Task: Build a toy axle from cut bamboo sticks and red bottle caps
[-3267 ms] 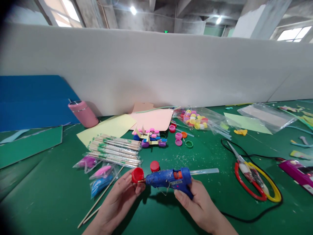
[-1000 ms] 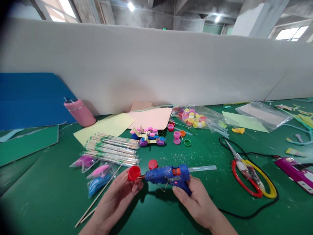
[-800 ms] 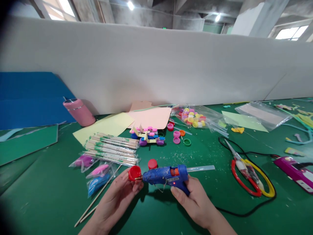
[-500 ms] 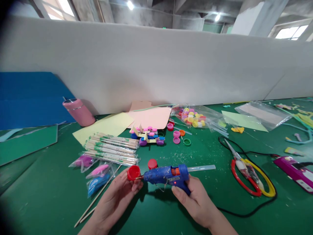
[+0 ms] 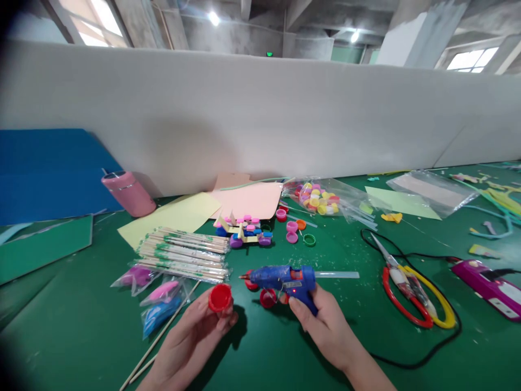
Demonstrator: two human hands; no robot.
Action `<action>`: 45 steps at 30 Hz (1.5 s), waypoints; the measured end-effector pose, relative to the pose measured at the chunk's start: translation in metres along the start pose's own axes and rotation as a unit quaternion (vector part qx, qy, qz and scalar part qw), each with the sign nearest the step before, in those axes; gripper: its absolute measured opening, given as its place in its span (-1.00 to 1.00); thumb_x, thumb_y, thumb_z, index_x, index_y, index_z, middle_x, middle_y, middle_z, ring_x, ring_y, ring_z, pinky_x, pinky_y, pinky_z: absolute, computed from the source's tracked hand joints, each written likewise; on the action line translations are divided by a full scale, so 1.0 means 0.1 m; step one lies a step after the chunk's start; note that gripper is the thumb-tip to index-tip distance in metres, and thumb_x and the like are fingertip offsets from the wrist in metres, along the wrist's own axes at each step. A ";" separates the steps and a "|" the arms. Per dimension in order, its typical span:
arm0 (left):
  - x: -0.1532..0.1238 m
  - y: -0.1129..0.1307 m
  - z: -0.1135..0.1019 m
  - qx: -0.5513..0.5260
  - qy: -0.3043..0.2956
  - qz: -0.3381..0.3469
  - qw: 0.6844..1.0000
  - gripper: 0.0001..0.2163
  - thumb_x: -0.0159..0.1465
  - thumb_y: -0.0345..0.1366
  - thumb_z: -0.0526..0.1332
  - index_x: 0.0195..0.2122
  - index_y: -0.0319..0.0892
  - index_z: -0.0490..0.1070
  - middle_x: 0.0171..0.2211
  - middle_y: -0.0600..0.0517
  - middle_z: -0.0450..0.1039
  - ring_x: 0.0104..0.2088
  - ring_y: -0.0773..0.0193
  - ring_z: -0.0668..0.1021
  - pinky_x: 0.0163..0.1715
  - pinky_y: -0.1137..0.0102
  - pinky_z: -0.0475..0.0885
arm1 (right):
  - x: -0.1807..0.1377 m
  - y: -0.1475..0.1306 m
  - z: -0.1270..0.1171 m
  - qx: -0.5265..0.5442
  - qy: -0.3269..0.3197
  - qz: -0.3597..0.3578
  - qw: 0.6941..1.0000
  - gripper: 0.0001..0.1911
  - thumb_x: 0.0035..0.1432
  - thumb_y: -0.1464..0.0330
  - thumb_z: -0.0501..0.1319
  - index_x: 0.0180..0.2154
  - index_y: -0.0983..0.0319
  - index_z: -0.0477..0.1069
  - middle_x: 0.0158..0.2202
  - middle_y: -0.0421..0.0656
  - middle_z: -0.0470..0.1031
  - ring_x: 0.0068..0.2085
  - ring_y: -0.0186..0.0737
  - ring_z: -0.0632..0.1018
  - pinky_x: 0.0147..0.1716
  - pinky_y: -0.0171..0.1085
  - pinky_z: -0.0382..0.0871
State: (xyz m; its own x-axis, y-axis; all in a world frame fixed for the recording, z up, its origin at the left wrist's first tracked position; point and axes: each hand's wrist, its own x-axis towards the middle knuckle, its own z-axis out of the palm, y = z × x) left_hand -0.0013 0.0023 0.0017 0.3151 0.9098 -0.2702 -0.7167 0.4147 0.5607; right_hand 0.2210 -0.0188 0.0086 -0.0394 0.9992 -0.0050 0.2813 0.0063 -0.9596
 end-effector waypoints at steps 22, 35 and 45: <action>-0.02 0.01 0.08 0.086 0.011 0.022 0.996 -0.80 0.04 -0.35 0.28 -0.29 -0.27 0.44 -0.51 0.02 0.39 -0.54 0.39 0.36 -0.45 0.47 0.26 | 0.25 0.26 -0.32 -0.368 0.223 -0.040 0.902 -0.68 0.07 0.21 0.11 -0.18 0.27 0.32 -0.25 -0.01 0.38 -0.21 -0.02 0.40 -0.20 -0.09 0.26; -0.02 0.00 0.04 0.092 -0.011 0.023 0.995 -0.83 0.11 -0.37 0.22 -0.25 -0.26 0.43 -0.46 0.00 0.40 -0.50 0.38 0.38 -0.43 0.48 0.25 | 0.19 0.08 0.28 -0.286 -0.020 -0.138 0.948 -0.79 0.03 0.36 0.18 -0.21 0.21 0.36 -0.24 -0.10 0.38 -0.22 -0.14 0.40 -0.22 -0.19 0.30; -0.04 -0.02 0.00 0.079 -0.056 0.009 0.995 -0.82 0.15 -0.37 0.18 -0.22 -0.25 0.43 -0.41 -0.02 0.41 -0.41 0.30 0.41 -0.31 0.41 0.28 | 0.10 -0.30 0.34 -0.212 -0.077 -0.129 0.966 -0.78 -0.01 0.47 0.16 -0.25 0.18 0.32 -0.39 -0.23 0.34 -0.43 -0.32 0.35 -0.44 -0.35 0.27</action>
State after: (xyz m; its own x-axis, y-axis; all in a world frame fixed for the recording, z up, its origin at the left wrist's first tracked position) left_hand -0.0012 -0.0021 0.0017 0.3764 0.9097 -0.1755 -0.6191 0.3879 0.6828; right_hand 0.1795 -0.0105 0.0279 -0.2941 0.9447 0.1452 0.6097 0.3025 -0.7326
